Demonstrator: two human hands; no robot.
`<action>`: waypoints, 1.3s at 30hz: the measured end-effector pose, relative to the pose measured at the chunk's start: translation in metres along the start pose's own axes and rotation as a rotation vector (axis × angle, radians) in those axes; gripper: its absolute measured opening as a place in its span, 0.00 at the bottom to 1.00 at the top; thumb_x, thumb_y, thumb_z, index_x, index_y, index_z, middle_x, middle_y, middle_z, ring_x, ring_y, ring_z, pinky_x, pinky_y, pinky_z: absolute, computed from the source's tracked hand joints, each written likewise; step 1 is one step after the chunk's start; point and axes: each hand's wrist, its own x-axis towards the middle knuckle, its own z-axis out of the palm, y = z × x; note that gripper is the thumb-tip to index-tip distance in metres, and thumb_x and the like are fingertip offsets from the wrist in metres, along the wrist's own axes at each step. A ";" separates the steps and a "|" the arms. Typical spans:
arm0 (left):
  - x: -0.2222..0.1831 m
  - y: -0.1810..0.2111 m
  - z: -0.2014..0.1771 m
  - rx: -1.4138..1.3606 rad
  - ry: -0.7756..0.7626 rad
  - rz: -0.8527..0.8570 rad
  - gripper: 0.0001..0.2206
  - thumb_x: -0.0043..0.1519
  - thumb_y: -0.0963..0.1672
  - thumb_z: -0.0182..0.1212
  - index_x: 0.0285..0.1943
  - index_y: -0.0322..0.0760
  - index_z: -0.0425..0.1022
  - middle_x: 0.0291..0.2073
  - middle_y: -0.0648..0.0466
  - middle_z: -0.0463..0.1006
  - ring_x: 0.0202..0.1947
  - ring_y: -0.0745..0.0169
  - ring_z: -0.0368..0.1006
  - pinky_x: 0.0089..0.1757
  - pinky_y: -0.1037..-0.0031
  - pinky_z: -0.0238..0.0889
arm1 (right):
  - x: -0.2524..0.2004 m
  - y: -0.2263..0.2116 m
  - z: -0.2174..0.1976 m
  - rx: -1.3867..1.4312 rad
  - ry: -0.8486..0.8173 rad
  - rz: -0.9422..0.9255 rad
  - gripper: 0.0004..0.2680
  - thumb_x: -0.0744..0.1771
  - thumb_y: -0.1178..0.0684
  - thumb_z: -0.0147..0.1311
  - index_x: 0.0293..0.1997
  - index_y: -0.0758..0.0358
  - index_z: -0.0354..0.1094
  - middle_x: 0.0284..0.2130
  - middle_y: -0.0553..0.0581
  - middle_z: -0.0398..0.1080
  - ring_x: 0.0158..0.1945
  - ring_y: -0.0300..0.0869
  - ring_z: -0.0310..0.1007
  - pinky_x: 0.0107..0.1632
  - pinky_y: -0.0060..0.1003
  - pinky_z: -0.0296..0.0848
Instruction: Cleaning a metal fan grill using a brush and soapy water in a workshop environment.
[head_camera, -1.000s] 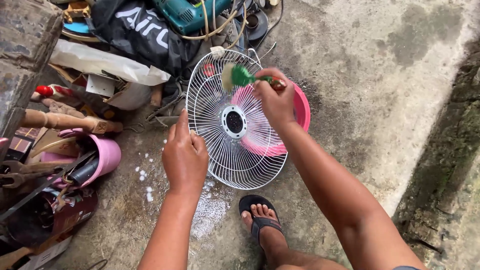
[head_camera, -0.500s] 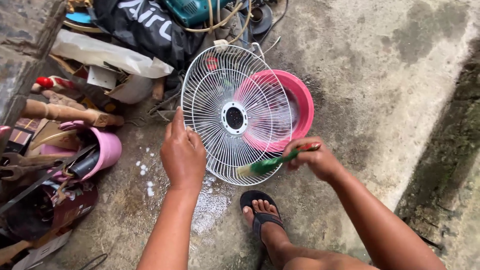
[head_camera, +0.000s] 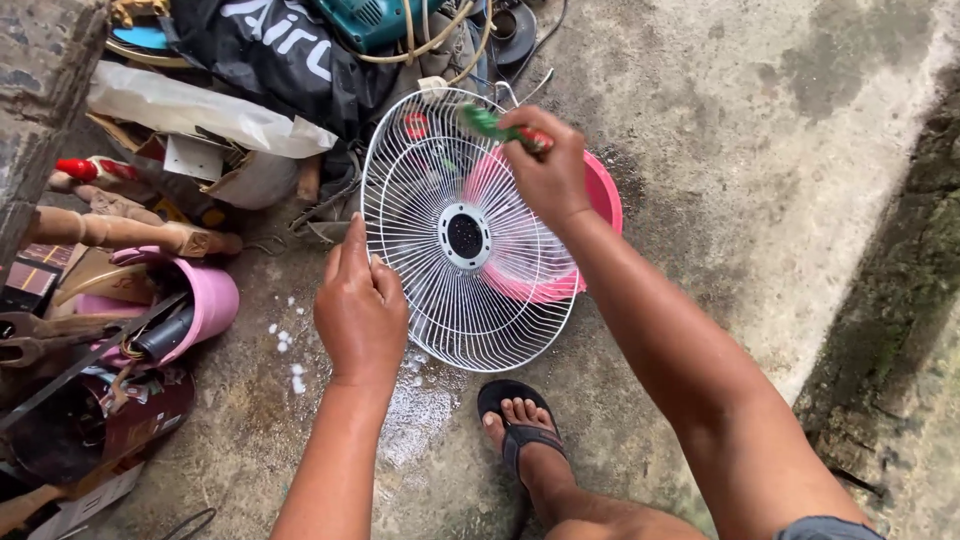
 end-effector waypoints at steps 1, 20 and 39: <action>0.001 0.002 -0.001 -0.016 -0.003 -0.014 0.19 0.61 0.33 0.52 0.64 0.22 0.71 0.36 0.41 0.78 0.24 0.51 0.76 0.27 0.67 0.75 | -0.001 -0.014 0.009 0.156 -0.046 -0.054 0.10 0.60 0.64 0.57 0.40 0.55 0.80 0.36 0.55 0.79 0.42 0.41 0.77 0.50 0.35 0.75; 0.003 0.009 0.011 -0.013 0.013 0.014 0.20 0.60 0.32 0.53 0.63 0.18 0.71 0.38 0.35 0.78 0.30 0.40 0.79 0.29 0.62 0.77 | -0.030 0.045 -0.076 -0.789 -0.326 0.315 0.05 0.59 0.48 0.56 0.30 0.49 0.77 0.21 0.57 0.74 0.33 0.60 0.77 0.36 0.53 0.75; -0.004 -0.009 0.020 -0.084 -0.069 -0.114 0.23 0.60 0.30 0.51 0.67 0.18 0.67 0.50 0.30 0.76 0.23 0.59 0.74 0.26 0.77 0.71 | -0.125 -0.007 -0.100 0.364 -0.391 0.490 0.09 0.57 0.63 0.59 0.37 0.71 0.78 0.23 0.67 0.75 0.27 0.46 0.76 0.33 0.40 0.74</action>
